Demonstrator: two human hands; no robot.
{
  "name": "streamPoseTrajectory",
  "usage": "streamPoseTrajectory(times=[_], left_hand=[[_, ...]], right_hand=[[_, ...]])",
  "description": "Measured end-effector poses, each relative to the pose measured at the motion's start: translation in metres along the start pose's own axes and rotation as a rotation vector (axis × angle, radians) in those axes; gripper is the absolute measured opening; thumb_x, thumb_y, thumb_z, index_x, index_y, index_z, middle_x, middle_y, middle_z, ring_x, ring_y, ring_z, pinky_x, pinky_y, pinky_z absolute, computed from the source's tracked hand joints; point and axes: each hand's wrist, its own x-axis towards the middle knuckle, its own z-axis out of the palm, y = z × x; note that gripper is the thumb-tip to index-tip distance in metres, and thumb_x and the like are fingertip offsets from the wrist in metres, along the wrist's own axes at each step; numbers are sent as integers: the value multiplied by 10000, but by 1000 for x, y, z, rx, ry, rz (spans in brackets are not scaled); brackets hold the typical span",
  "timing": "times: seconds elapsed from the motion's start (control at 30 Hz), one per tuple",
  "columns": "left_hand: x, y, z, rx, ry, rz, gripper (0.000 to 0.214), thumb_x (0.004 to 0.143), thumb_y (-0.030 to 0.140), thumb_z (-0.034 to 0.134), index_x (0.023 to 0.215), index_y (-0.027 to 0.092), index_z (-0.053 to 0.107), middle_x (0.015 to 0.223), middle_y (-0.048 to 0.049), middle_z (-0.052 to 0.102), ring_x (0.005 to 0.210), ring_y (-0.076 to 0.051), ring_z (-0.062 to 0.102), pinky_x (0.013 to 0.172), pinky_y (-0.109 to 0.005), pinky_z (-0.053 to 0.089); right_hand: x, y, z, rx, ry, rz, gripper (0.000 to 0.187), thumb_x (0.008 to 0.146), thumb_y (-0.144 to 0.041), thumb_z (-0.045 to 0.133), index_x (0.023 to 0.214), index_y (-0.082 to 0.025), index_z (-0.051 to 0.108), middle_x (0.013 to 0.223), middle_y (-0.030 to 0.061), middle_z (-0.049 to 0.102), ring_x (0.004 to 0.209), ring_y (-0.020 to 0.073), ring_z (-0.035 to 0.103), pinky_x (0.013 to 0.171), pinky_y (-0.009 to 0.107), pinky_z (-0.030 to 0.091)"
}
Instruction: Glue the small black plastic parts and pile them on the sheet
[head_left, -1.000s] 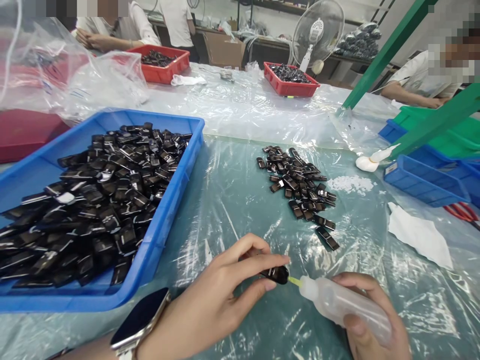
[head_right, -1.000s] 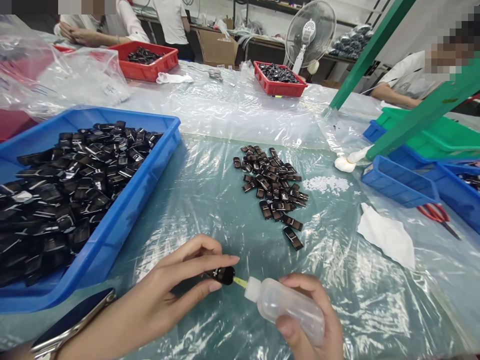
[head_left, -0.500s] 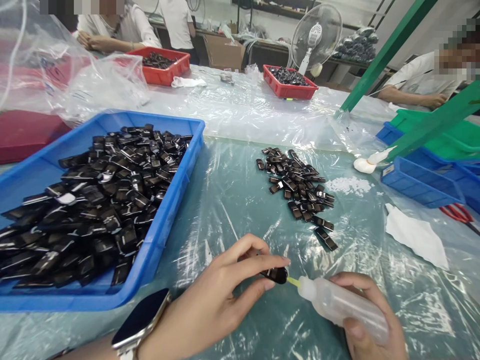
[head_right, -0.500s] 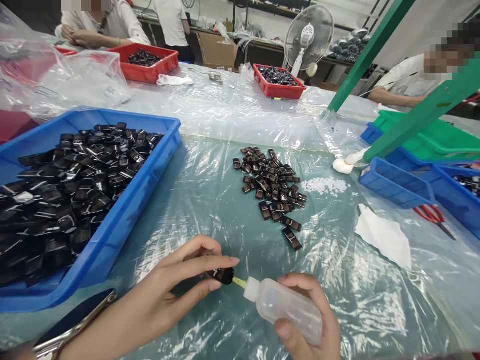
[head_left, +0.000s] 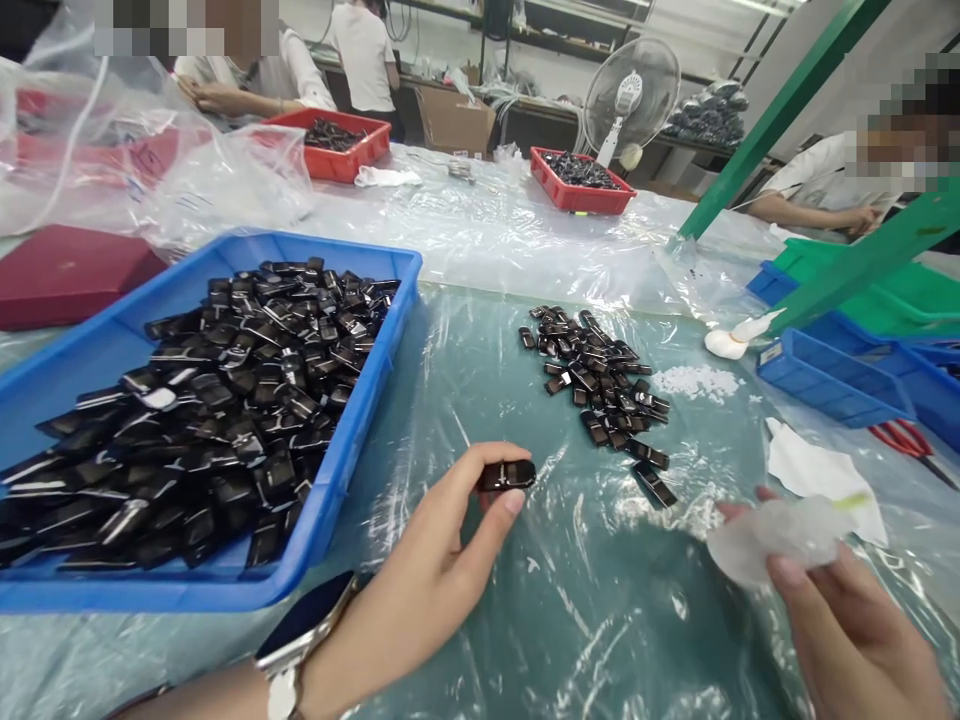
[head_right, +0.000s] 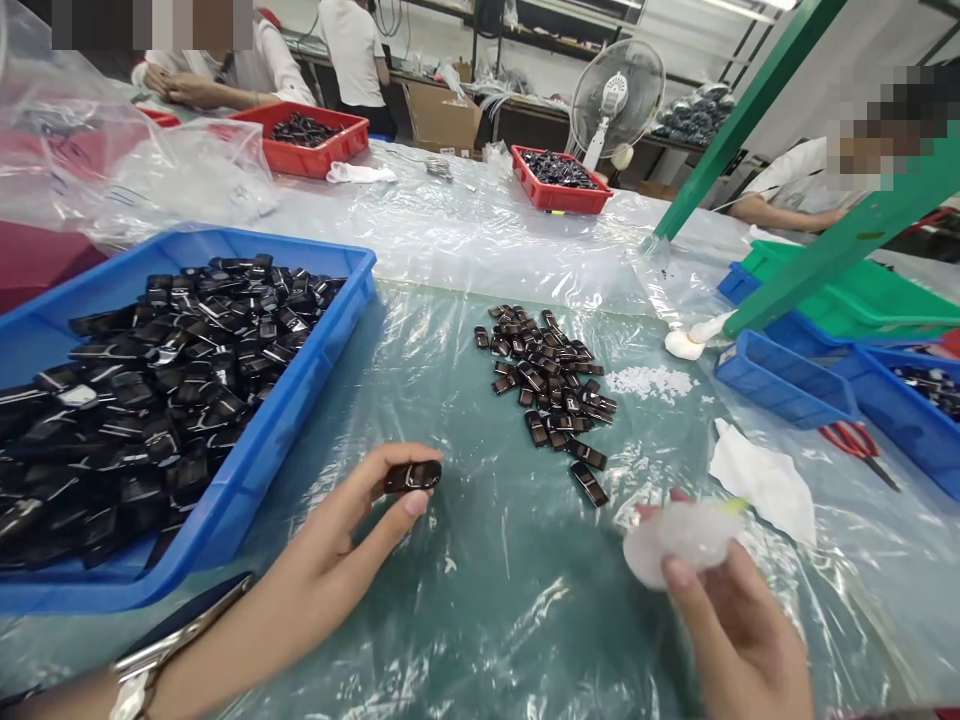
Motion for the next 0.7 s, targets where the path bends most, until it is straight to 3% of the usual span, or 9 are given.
streamPoseTrajectory(times=[0.13, 0.27, 0.3, 0.37, 0.43, 0.5, 0.53, 0.6, 0.7], left_hand=[[-1, 3, 1, 2, -96, -5, 223, 1035, 399, 375, 1233, 312, 432, 958, -10, 546, 741, -160, 526, 527, -231, 385], [-2, 3, 3, 13, -57, -8, 206, 1041, 369, 332, 1204, 273, 413, 889, -6, 513, 656, -149, 460, 540, -249, 388], [-2, 2, 3, 13, -43, -10, 199, 1042, 362, 326, 1195, 269, 412, 871, -2, 504, 653, -150, 454, 543, -251, 388], [-2, 0, 4, 13, -32, -18, 194, 1043, 356, 323, 1189, 266, 412, 831, 9, 486, 648, -153, 454, 549, -255, 392], [-2, -2, 5, 19, -21, -23, 191, 1044, 355, 325, 1191, 266, 408, 841, 8, 503, 687, -161, 490, 591, -267, 414], [-3, -2, 6, 27, -11, -21, 181, 1044, 350, 336, 1190, 270, 406, 915, -3, 544, 778, -174, 540, 669, -286, 444], [-3, -2, 6, 32, -11, -14, 171, 1044, 344, 343, 1185, 274, 410, 954, -6, 558, 824, -178, 556, 705, -294, 451], [-3, -2, 7, 43, -26, 11, 152, 1045, 325, 359, 1174, 281, 427, 1001, -3, 569, 873, -179, 570, 750, -302, 457], [-2, -3, 7, 64, -55, 64, 158, 1046, 278, 369, 1184, 283, 445, 1070, -5, 575, 938, -182, 578, 798, -311, 460]], right_hand=[[33, 4, 8, 23, 67, 62, 460, 617, -514, 816, 947, -235, 658, 1055, 82, 709, 1129, 349, 608, 1035, 485, 413], [17, -4, 18, -32, 256, -25, 699, 611, -493, 834, 1186, -217, 549, 1234, 129, 579, 1177, 381, 538, 1037, 579, 355], [5, -6, 21, -59, 318, -41, 679, 646, -483, 821, 1203, -210, 545, 1220, 130, 574, 1159, 376, 540, 1030, 584, 351], [-20, -11, 30, -94, 348, -56, 405, 783, -450, 731, 1101, -229, 610, 1103, 99, 620, 1077, 327, 589, 1007, 526, 389], [-42, -13, 46, -261, 111, -144, 203, 899, -392, 611, 1056, -275, 661, 1018, 69, 675, 970, 285, 635, 863, 446, 488], [-56, -14, 65, -338, -240, -471, 239, 922, -271, 585, 1152, -289, 647, 1027, 63, 679, 937, 250, 650, 741, 358, 524], [-60, -15, 74, -368, -337, -567, 272, 925, -234, 576, 1186, -286, 632, 1023, 66, 668, 927, 243, 645, 709, 340, 520], [-62, -15, 88, -410, -429, -629, 242, 943, -197, 538, 1147, -282, 636, 982, 67, 641, 886, 236, 630, 666, 331, 498], [-60, -16, 95, -397, -451, -538, 182, 971, -197, 470, 961, -273, 635, 923, 57, 613, 832, 228, 613, 631, 326, 458]])
